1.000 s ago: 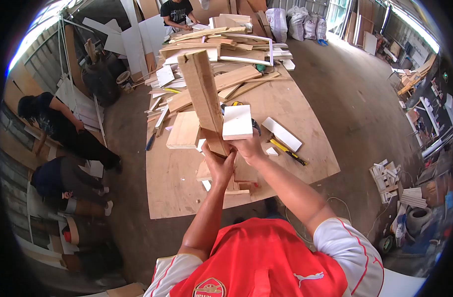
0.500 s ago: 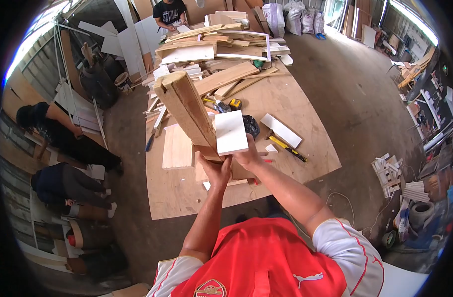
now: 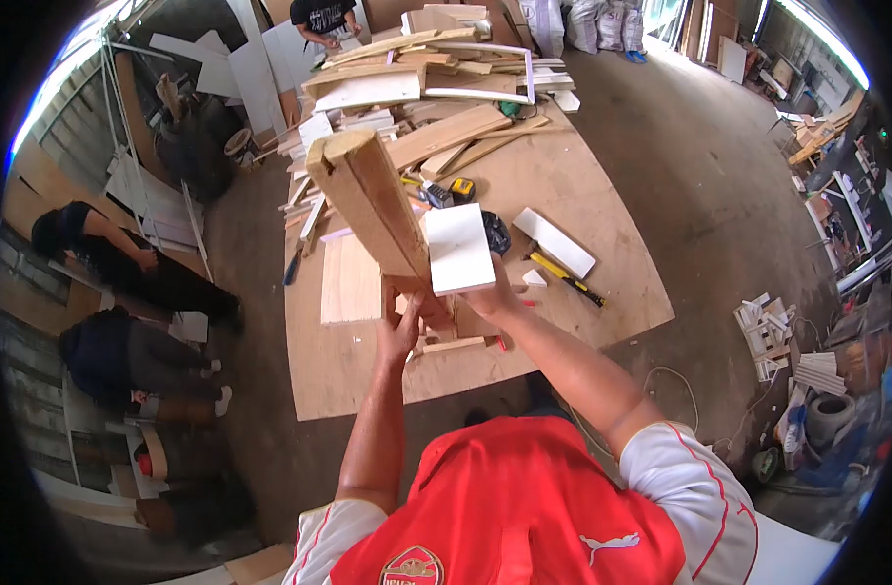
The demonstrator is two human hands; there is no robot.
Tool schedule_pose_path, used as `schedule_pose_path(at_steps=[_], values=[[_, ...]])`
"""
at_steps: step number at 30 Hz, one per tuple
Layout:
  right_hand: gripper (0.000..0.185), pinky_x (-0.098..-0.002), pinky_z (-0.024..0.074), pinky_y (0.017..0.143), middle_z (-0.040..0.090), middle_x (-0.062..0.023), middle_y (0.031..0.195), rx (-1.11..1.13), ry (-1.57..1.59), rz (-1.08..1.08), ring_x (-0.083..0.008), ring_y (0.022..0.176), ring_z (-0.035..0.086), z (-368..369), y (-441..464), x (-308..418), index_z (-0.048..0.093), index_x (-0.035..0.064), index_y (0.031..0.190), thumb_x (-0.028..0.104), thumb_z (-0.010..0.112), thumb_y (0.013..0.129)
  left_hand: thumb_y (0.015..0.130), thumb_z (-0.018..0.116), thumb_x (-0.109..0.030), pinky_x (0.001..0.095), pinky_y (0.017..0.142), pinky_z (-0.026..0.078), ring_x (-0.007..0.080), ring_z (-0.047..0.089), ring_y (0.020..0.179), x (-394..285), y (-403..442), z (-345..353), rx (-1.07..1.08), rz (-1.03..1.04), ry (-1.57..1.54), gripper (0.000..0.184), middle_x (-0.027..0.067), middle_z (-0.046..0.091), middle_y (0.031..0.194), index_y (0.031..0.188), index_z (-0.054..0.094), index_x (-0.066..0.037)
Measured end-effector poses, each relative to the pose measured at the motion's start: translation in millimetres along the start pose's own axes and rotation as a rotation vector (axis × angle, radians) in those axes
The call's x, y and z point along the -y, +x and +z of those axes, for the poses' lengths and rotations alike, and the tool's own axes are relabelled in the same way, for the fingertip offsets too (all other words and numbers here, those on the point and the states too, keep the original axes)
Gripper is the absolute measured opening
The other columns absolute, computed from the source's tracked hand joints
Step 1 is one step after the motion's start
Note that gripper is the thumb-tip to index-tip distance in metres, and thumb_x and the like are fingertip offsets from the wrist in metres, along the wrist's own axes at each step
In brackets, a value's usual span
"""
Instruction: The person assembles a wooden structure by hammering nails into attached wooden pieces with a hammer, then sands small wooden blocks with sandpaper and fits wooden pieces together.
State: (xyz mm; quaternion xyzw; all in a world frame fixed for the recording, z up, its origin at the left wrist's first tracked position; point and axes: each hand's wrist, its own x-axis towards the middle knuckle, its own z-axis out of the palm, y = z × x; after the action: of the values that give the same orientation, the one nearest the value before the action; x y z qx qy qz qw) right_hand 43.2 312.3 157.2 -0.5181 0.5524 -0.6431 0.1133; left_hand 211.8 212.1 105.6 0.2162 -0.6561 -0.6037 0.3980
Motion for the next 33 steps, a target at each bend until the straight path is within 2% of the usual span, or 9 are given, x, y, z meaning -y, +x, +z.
schedule_pose_path(at_steps=[6, 10, 14, 18, 23, 25, 26, 28, 33], values=[[0.027, -0.0315, 0.0572, 0.078, 0.077, -0.0102, 0.097, 0.051, -0.024, -0.003, -0.0167, 0.088, 0.073, -6.7, -0.9, 14.5, 0.073, 0.0007, 0.105, 0.006, 0.083, 0.081, 0.099, 0.072, -0.021, 0.037, 0.088, 0.058, 0.0217, 0.059, 0.117, 3.6, -1.1, -5.2, 0.045, -0.043, -0.031, 0.05, 0.015, 0.062, 0.128, 0.138, 0.051, 0.002], [0.028, -0.0315, 0.0571, 0.077, 0.077, -0.0102, 0.096, 0.103, -0.062, -0.074, -0.0157, 0.087, 0.072, -9.4, -3.4, 6.2, 0.073, 0.0013, 0.106, 0.006, 0.083, 0.08, 0.096, 0.076, -0.023, 0.0341, 0.073, 0.06, 0.0189, 0.065, 0.1, -9.4, -4.4, -6.1, 0.103, -0.079, 0.04, 0.052, 0.0152, 0.064, 0.12, 0.134, 0.052, 0.001], [0.028, -0.0316, 0.0571, 0.078, 0.077, -0.0099, 0.096, 0.123, 0.021, 0.054, -0.0151, 0.088, 0.072, -10.1, -7.2, 14.2, 0.074, 0.0013, 0.106, 0.007, 0.084, 0.08, 0.094, 0.079, -0.027, 0.0297, 0.053, 0.056, 0.0148, 0.066, 0.073, -8.0, -4.9, -13.3, 0.182, -0.162, 0.038, 0.053, 0.0142, 0.065, 0.106, 0.129, 0.053, 0.002], [0.029, -0.0319, 0.0575, 0.077, 0.077, -0.0074, 0.095, 0.108, 0.097, 0.06, -0.0149, 0.086, 0.072, -8.8, -10.6, 14.1, 0.075, 0.0024, 0.103, 0.013, 0.087, 0.079, 0.096, 0.077, -0.026, 0.0324, 0.058, 0.056, 0.0179, 0.068, 0.084, -6.1, -2.4, -15.1, 0.213, -0.143, 0.058, 0.051, 0.0154, 0.066, 0.106, 0.13, 0.053, 0.003], [0.022, -0.0322, 0.0575, 0.076, 0.077, -0.0054, 0.092, 0.14, 0.058, 0.087, -0.0172, 0.086, 0.073, -9.3, -5.9, 7.9, 0.076, 0.0049, 0.098, 0.015, 0.085, 0.081, 0.101, 0.068, -0.014, 0.0361, 0.092, 0.056, 0.0206, 0.067, 0.107, -5.1, 4.3, -12.6, 0.251, -0.091, 0.061, 0.034, 0.0131, 0.066, 0.115, 0.126, 0.048, -0.001], [0.02, -0.0323, 0.0574, 0.076, 0.077, -0.0056, 0.09, 0.113, 0.045, 0.056, -0.0176, 0.085, 0.074, -9.2, 0.8, 12.2, 0.076, 0.0057, 0.097, 0.015, 0.084, 0.081, 0.1, 0.07, -0.017, 0.0373, 0.09, 0.057, 0.0211, 0.067, 0.106, -10.2, 10.8, -9.7, 0.241, -0.088, 0.08, 0.038, 0.0148, 0.066, 0.115, 0.127, 0.049, 0.001], [0.036, -0.0356, 0.0554, 0.081, 0.073, -0.0058, 0.095, 0.165, -0.004, 0.051, -0.0178, 0.09, 0.069, -10.6, 2.4, 0.9, 0.07, 0.0037, 0.105, 0.012, 0.09, 0.076, 0.099, 0.072, -0.02, 0.0379, 0.09, 0.057, 0.0219, 0.066, 0.108, 1.5, 15.7, -11.3, 0.232, -0.068, 0.053, 0.045, 0.016, 0.066, 0.117, 0.131, 0.051, 0.002], [0.026, -0.0333, 0.0567, 0.078, 0.076, -0.005, 0.092, 0.115, -0.04, 0.001, -0.0155, 0.087, 0.072, -9.6, 11.3, 2.6, 0.074, 0.0052, 0.1, 0.015, 0.087, 0.079, 0.099, 0.073, -0.024, 0.0396, 0.092, 0.058, 0.0243, 0.065, 0.115, 8.4, 25.9, -11.4, 0.236, -0.064, -0.001, 0.053, 0.0184, 0.066, 0.122, 0.138, 0.05, 0.003], [0.025, -0.032, 0.0572, 0.077, 0.078, -0.0047, 0.091, 0.08, 0.018, 0.068, -0.0141, 0.086, 0.073, -5.9, 23.2, -9.7, 0.077, 0.0064, 0.099, 0.018, 0.086, 0.079, 0.102, 0.067, -0.012, 0.0379, 0.092, 0.058, 0.0225, 0.066, 0.113, 2.4, 41.4, -1.9, 0.24, -0.032, -0.081, 0.037, 0.014, 0.066, 0.121, 0.131, 0.047, -0.001]])
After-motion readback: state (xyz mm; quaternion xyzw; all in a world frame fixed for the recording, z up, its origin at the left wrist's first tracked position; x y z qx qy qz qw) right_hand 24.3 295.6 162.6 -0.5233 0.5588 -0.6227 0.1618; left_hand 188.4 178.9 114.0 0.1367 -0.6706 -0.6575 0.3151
